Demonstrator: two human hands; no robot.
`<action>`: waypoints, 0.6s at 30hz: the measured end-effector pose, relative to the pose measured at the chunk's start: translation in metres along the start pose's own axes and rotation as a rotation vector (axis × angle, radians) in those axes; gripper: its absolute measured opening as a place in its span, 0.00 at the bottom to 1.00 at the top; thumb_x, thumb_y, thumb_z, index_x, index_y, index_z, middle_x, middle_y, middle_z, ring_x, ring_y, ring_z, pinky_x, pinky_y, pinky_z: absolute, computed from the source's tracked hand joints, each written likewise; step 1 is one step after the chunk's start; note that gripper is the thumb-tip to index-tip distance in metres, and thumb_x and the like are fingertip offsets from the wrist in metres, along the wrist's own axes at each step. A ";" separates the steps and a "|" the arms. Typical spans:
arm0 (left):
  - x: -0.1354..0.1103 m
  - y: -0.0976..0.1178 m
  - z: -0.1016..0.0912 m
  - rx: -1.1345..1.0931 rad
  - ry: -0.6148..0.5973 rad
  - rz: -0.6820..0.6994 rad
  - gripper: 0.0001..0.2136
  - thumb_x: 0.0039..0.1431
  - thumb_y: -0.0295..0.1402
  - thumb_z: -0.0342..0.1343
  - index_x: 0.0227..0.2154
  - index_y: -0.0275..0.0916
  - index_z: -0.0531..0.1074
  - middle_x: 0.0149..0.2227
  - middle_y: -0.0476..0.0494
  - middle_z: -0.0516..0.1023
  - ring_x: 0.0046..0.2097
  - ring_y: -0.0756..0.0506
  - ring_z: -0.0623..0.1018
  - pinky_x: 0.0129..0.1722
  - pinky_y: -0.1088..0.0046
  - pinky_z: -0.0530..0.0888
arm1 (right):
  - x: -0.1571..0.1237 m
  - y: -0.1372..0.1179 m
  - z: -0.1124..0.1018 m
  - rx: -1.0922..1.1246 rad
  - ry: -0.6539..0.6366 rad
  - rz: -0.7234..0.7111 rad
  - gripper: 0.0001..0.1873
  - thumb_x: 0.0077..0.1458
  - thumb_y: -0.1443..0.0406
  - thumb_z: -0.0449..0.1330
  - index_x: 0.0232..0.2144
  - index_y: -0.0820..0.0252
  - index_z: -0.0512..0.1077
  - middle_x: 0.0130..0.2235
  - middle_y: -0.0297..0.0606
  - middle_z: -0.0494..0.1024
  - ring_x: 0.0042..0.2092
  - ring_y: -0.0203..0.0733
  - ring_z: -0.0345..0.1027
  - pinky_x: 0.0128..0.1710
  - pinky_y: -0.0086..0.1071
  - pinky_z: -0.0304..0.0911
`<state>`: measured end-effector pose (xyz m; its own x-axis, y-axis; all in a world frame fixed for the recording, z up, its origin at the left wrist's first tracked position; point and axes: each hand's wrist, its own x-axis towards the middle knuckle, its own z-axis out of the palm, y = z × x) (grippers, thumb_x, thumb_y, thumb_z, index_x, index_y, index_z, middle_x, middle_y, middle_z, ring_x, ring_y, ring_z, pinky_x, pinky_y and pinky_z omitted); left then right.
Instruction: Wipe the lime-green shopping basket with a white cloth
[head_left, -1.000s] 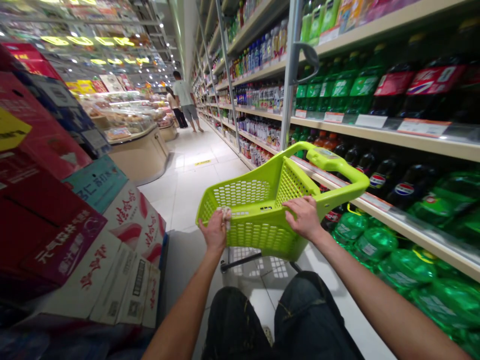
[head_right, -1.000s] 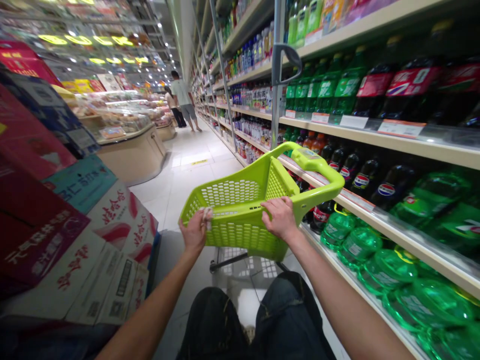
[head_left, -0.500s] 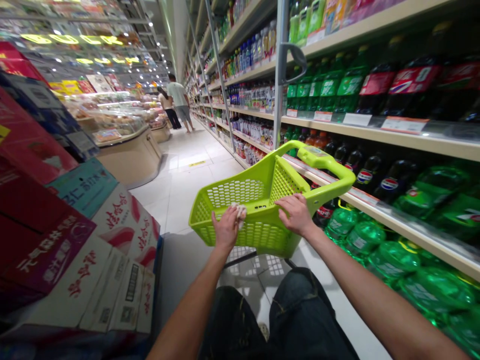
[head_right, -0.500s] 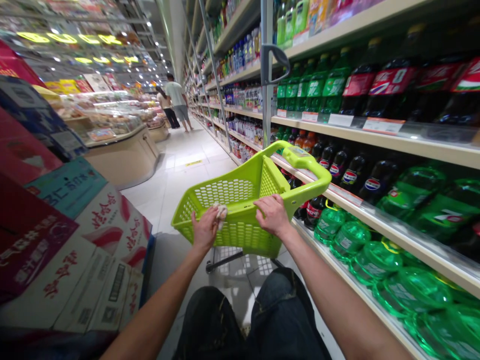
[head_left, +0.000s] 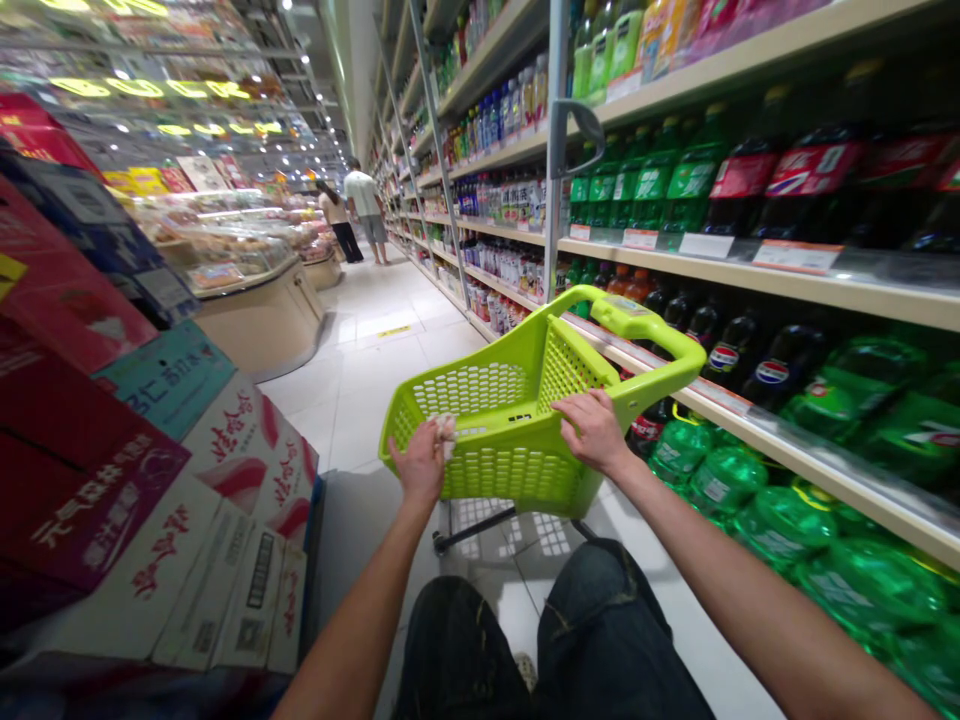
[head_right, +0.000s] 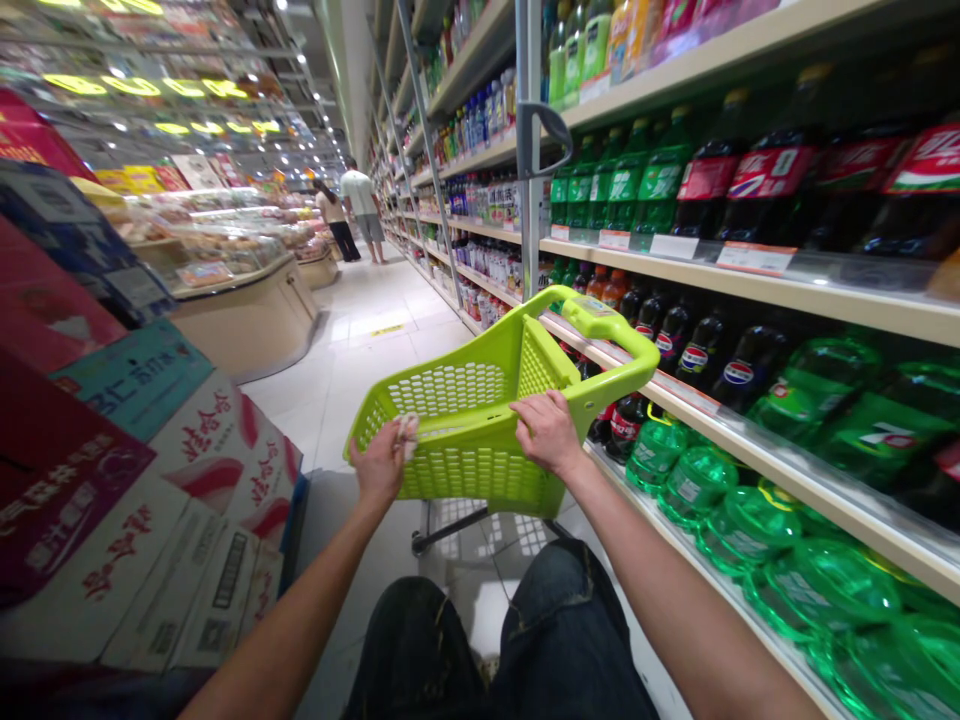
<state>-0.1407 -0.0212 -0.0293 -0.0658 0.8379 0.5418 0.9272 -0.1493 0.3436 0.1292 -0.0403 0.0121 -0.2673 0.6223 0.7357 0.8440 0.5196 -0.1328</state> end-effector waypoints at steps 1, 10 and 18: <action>0.001 -0.004 -0.001 0.011 0.037 -0.092 0.14 0.54 0.27 0.44 0.42 0.43 0.67 0.49 0.41 0.71 0.50 0.42 0.70 0.56 0.47 0.44 | 0.000 -0.001 0.000 -0.004 0.004 0.011 0.13 0.49 0.68 0.50 0.37 0.58 0.70 0.37 0.37 0.75 0.41 0.40 0.65 0.49 0.38 0.46; -0.004 0.042 0.009 -0.070 -0.092 0.268 0.15 0.53 0.25 0.46 0.43 0.44 0.67 0.50 0.45 0.70 0.54 0.44 0.66 0.58 0.51 0.42 | 0.000 -0.001 -0.001 -0.019 -0.015 0.008 0.14 0.49 0.69 0.50 0.38 0.58 0.70 0.38 0.37 0.75 0.42 0.40 0.65 0.51 0.38 0.45; -0.003 0.030 0.007 -0.051 -0.011 0.043 0.15 0.53 0.25 0.46 0.43 0.42 0.68 0.50 0.42 0.70 0.52 0.42 0.68 0.56 0.48 0.45 | 0.002 -0.005 0.004 -0.009 0.002 0.037 0.14 0.49 0.69 0.50 0.38 0.58 0.70 0.37 0.38 0.75 0.41 0.40 0.65 0.51 0.40 0.46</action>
<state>-0.1102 -0.0244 -0.0263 -0.0224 0.8360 0.5483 0.9091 -0.2112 0.3591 0.1226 -0.0393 0.0113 -0.2346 0.6398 0.7319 0.8576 0.4907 -0.1540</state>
